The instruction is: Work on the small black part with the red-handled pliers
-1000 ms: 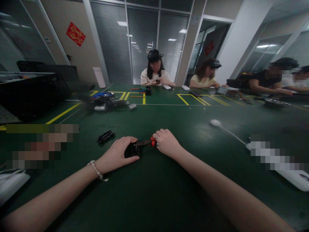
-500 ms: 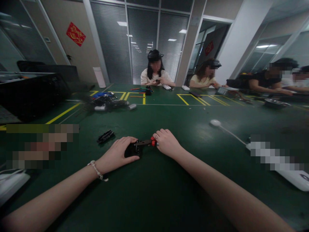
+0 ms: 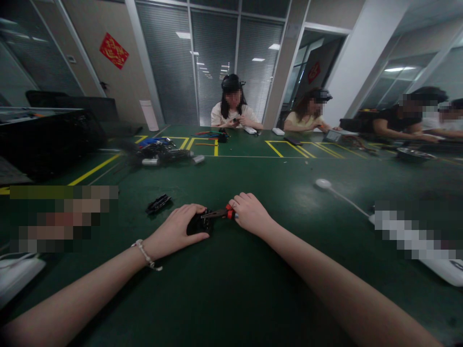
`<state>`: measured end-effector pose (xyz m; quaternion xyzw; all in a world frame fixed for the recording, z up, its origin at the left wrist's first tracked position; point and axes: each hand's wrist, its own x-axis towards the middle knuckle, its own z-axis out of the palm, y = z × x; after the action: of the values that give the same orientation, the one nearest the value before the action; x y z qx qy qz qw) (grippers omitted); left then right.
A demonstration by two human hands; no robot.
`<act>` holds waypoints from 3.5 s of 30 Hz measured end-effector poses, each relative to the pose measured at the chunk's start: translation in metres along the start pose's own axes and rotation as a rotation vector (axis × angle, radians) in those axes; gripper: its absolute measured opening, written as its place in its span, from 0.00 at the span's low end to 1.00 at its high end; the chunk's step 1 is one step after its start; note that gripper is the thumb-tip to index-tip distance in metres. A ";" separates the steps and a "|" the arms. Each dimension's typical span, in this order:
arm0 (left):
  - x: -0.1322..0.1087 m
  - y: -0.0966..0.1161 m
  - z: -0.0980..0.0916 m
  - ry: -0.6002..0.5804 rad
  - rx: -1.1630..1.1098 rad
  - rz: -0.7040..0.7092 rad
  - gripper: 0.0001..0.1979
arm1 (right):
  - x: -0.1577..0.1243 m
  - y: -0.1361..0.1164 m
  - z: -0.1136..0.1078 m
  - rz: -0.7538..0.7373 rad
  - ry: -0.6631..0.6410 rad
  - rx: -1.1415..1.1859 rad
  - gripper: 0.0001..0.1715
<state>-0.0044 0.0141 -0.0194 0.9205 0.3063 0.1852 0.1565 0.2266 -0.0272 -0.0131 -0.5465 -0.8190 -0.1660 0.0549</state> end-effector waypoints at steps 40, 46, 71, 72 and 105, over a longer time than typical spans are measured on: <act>0.001 0.000 0.001 0.003 0.001 0.008 0.26 | 0.000 -0.001 0.002 0.015 0.004 -0.015 0.15; 0.001 -0.002 0.002 0.004 0.006 0.007 0.27 | 0.000 0.001 0.002 0.024 0.003 0.005 0.15; 0.000 -0.002 0.002 0.005 0.009 0.010 0.26 | -0.001 0.000 0.000 0.003 0.002 -0.018 0.16; 0.000 -0.002 0.001 0.004 0.009 0.009 0.26 | -0.001 -0.001 0.000 0.000 0.005 -0.022 0.16; 0.000 -0.002 0.003 0.020 0.018 0.006 0.28 | -0.001 0.000 -0.001 0.010 -0.001 -0.011 0.16</act>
<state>-0.0039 0.0149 -0.0227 0.9209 0.3068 0.1921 0.1445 0.2265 -0.0284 -0.0121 -0.5511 -0.8153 -0.1700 0.0521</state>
